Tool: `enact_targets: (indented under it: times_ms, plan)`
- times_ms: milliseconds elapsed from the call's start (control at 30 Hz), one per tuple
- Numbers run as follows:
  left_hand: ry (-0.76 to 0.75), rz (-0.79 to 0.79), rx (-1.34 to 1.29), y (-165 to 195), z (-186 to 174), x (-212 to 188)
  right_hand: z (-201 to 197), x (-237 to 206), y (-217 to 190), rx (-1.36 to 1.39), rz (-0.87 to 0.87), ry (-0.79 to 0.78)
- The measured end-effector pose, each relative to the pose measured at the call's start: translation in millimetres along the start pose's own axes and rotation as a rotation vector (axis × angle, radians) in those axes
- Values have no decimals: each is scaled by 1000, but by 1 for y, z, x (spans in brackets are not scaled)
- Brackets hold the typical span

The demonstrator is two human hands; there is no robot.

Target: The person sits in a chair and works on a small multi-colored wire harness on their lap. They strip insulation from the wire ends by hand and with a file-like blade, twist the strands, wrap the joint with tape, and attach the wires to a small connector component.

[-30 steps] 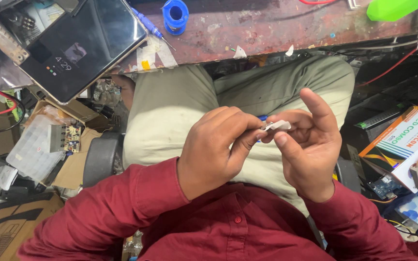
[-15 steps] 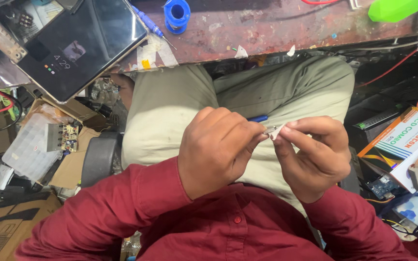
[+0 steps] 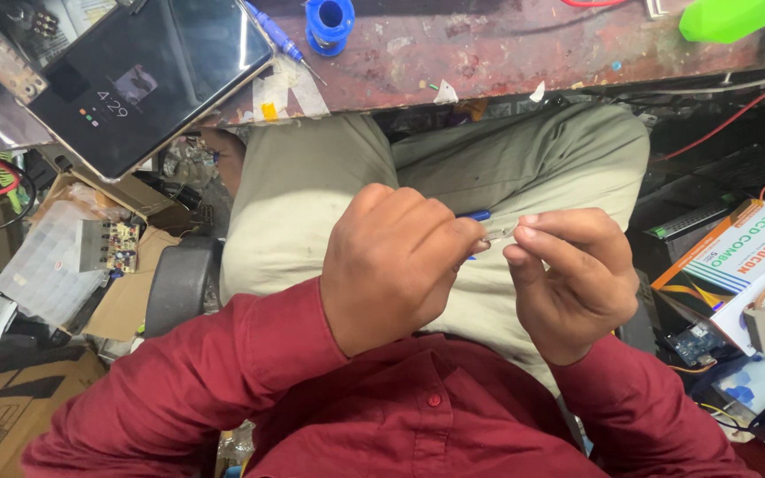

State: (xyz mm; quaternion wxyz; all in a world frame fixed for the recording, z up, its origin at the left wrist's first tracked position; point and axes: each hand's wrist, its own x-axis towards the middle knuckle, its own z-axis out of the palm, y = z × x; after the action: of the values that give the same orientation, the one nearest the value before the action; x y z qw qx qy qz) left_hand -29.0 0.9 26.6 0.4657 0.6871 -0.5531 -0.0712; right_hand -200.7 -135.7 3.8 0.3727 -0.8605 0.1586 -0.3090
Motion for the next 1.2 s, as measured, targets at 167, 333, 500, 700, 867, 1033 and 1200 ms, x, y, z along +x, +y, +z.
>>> enact_targets:
  times_ms: [167,333,500,700,867,1033,1200]
  plan:
    - [17,-194,-215,3,4,0,3,-3,3,70,52,21]
    - [6,-189,-216,3,4,0,5,-5,5,147,135,1]
    - [0,-153,-196,1,1,0,4,-11,5,460,420,-24]
    - [1,-103,-155,-1,1,1,4,-20,8,802,590,46]
    - [2,-98,-139,-2,2,1,4,-27,12,896,634,92]
    - [-12,-109,-147,-3,3,1,6,-28,17,996,671,93]
    - [-48,-166,-190,-4,4,0,8,-15,12,1021,580,79]
